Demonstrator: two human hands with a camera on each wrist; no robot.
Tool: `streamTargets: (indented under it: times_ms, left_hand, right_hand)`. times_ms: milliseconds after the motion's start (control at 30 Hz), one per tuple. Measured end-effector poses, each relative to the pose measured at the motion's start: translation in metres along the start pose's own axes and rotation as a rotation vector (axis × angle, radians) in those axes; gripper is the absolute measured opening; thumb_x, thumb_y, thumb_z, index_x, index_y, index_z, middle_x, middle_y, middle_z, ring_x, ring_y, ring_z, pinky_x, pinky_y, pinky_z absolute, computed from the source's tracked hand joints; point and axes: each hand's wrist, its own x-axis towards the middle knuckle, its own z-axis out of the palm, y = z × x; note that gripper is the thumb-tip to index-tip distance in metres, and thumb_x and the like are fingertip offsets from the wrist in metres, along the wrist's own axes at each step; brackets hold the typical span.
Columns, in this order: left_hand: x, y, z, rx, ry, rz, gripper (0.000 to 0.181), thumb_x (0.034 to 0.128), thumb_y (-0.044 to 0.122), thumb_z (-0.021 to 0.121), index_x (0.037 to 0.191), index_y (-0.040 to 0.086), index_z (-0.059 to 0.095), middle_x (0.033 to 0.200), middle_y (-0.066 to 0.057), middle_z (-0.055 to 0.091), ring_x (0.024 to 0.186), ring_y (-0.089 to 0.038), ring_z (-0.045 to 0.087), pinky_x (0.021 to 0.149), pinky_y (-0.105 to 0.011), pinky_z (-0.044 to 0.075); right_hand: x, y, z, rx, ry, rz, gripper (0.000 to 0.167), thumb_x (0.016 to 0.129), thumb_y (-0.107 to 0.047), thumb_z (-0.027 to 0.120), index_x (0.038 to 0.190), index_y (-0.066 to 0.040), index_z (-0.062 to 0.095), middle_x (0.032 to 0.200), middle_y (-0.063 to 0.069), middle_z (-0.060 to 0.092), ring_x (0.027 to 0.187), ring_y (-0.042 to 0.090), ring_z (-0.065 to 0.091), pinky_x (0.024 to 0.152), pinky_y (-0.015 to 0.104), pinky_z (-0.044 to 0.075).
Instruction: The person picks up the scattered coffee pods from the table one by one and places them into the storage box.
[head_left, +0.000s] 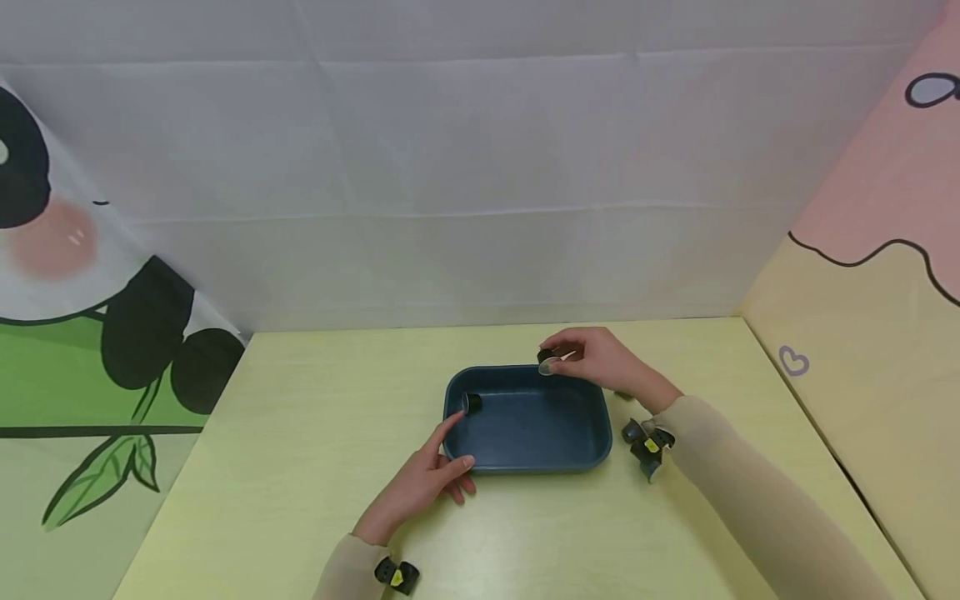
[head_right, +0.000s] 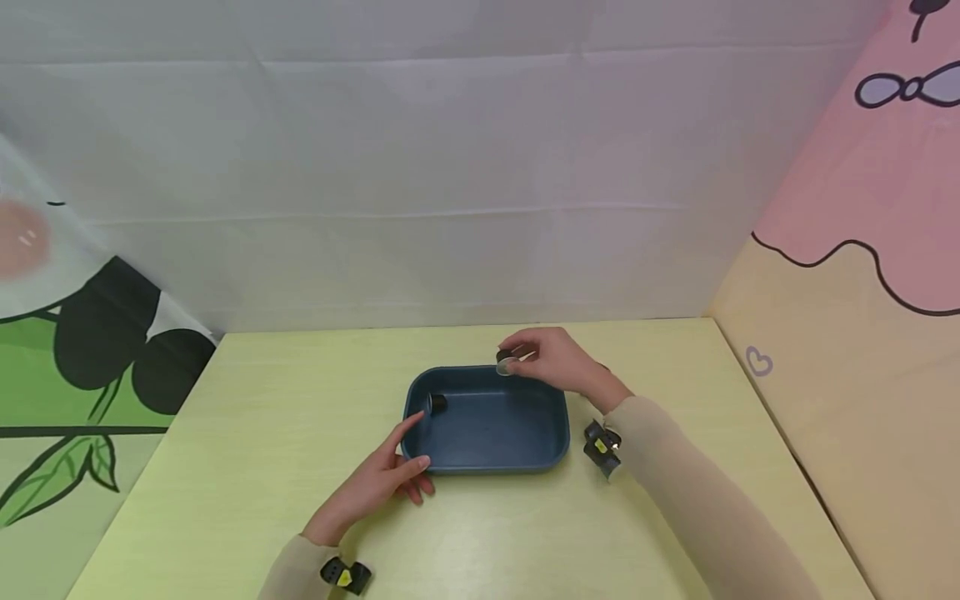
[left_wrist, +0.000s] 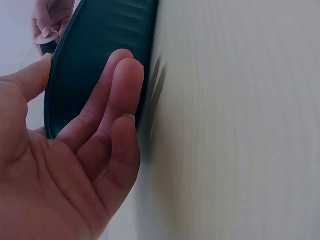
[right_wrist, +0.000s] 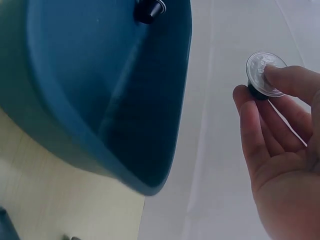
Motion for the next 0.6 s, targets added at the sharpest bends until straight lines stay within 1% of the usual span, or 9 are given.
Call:
streamTargets:
  times_ms: [233, 433, 600]
  left_hand:
    - [0.000, 0.000, 0.000, -0.010, -0.001, -0.002, 0.076, 0.1004, 0.034, 0.061, 0.160, 0.027, 0.015, 0.085, -0.016, 0.073, 0.070, -0.034, 0.070, 0.074, -0.035, 0.056]
    - [0.001, -0.001, -0.001, -0.013, -0.002, -0.002, 0.076, 0.1003, 0.033, 0.061, 0.160, 0.027, 0.015, 0.085, -0.016, 0.073, 0.069, -0.033, 0.070, 0.073, -0.035, 0.056]
    - [0.000, -0.001, -0.002, -0.010, 0.000, 0.003, 0.075, 0.1002, 0.033, 0.062, 0.160, 0.027, 0.016, 0.085, -0.016, 0.073, 0.069, -0.034, 0.070, 0.074, -0.034, 0.056]
  right_hand:
    - [0.019, -0.001, 0.014, 0.004, -0.029, -0.022, 0.034, 0.092, -0.011, 0.073, 0.124, -0.001, 0.067, 0.119, 0.011, 0.068, 0.108, 0.026, 0.066, 0.088, 0.037, 0.055]
    - [0.032, 0.006, 0.027, -0.003, -0.049, -0.030, 0.033, 0.092, -0.010, 0.072, 0.124, -0.001, 0.067, 0.118, 0.009, 0.069, 0.107, 0.023, 0.066, 0.088, 0.034, 0.055]
    - [0.039, 0.009, 0.036, 0.001, -0.062, -0.056, 0.033, 0.092, -0.009, 0.072, 0.123, 0.002, 0.067, 0.117, 0.011, 0.070, 0.107, 0.025, 0.067, 0.088, 0.034, 0.055]
